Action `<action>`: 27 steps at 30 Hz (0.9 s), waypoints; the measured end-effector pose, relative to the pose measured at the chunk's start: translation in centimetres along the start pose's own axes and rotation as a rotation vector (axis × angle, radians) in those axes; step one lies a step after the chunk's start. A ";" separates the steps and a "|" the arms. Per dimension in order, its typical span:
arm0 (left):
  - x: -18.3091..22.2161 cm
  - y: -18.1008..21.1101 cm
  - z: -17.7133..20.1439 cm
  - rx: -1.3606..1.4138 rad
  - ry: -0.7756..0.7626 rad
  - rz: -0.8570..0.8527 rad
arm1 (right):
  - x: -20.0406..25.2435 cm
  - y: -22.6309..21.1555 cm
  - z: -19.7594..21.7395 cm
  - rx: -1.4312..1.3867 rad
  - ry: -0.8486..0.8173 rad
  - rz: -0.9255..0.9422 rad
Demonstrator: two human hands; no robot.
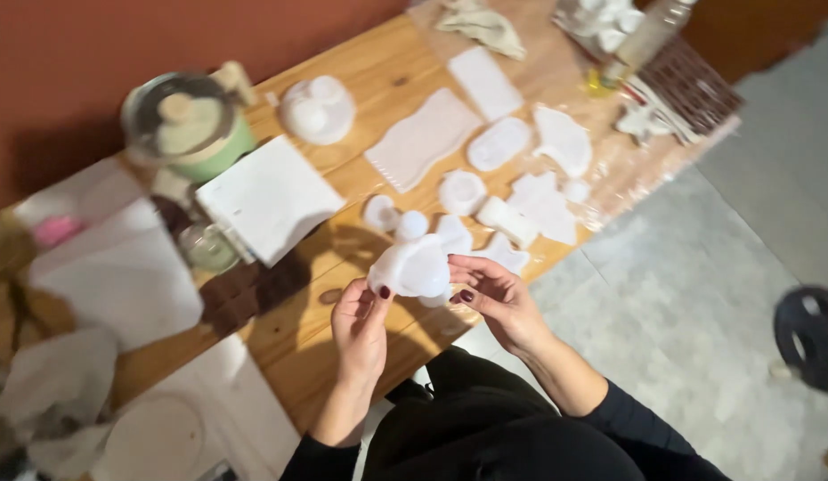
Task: Organizing and inspecting various silicone molds on a workbench in a candle studio.
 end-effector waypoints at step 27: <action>-1.1 -12.8 -14.6 -0.534 -0.511 0.325 | 0.4 -4.6 20.5 0.609 -0.211 -0.465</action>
Point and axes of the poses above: each hand's wrist, its own x-axis away from the middle knuckle, its own z-axis out of the back of the hand, y = z × x, the point moved 4 cm from there along -x, towards the middle knuckle, and after that the axes turned 8 degrees about -x, right-handed, at the moved point
